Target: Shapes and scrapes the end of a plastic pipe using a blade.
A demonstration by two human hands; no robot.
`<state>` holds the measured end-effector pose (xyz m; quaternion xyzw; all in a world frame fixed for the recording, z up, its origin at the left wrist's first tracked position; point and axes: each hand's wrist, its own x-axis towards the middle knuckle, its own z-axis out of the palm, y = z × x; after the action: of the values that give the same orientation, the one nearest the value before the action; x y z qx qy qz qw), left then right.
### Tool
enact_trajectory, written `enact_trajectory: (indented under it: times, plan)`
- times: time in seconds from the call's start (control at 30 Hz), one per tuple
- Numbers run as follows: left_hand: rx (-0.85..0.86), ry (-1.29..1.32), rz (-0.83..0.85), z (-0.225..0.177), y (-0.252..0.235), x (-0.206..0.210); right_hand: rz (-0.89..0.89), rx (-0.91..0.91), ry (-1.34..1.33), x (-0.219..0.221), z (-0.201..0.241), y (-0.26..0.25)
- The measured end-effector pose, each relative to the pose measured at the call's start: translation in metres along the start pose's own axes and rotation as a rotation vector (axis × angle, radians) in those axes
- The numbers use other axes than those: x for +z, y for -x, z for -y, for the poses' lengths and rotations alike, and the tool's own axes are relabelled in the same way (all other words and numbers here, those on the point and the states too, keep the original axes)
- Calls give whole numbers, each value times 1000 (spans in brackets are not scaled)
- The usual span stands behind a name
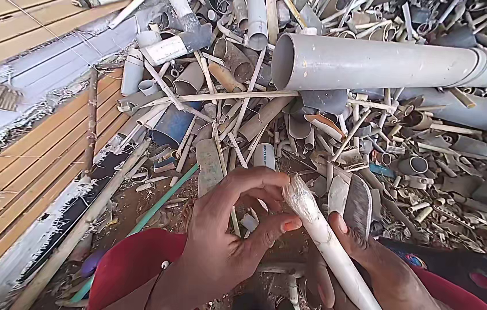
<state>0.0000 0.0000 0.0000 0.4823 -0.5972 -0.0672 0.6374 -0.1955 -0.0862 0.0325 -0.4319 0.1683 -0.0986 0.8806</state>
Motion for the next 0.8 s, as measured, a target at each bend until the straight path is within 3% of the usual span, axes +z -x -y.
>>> enact_trajectory:
  times: [0.13,0.23,0.33,0.4,0.57,0.73,0.8]
  plan:
    - [-358,412,175,-2,-6,2,0,-6,-30,-2,-6,-8]
    - [-338,685,267,0,-5,9,-58,-60,134,-1,-13,-11]
    - [-303,717,153,1,-5,15,-241,-220,613,2,-16,-14]
    - [-387,744,58,-2,-9,9,-263,-290,743,-6,-15,-17]
    - [-482,952,21,-10,-12,2,-133,-208,398,3,3,-6]
    - [-488,859,38,-12,-4,6,-48,-95,192,13,-5,-9]
    - [-455,803,26,-14,-3,9,6,-142,200,14,-11,-12]
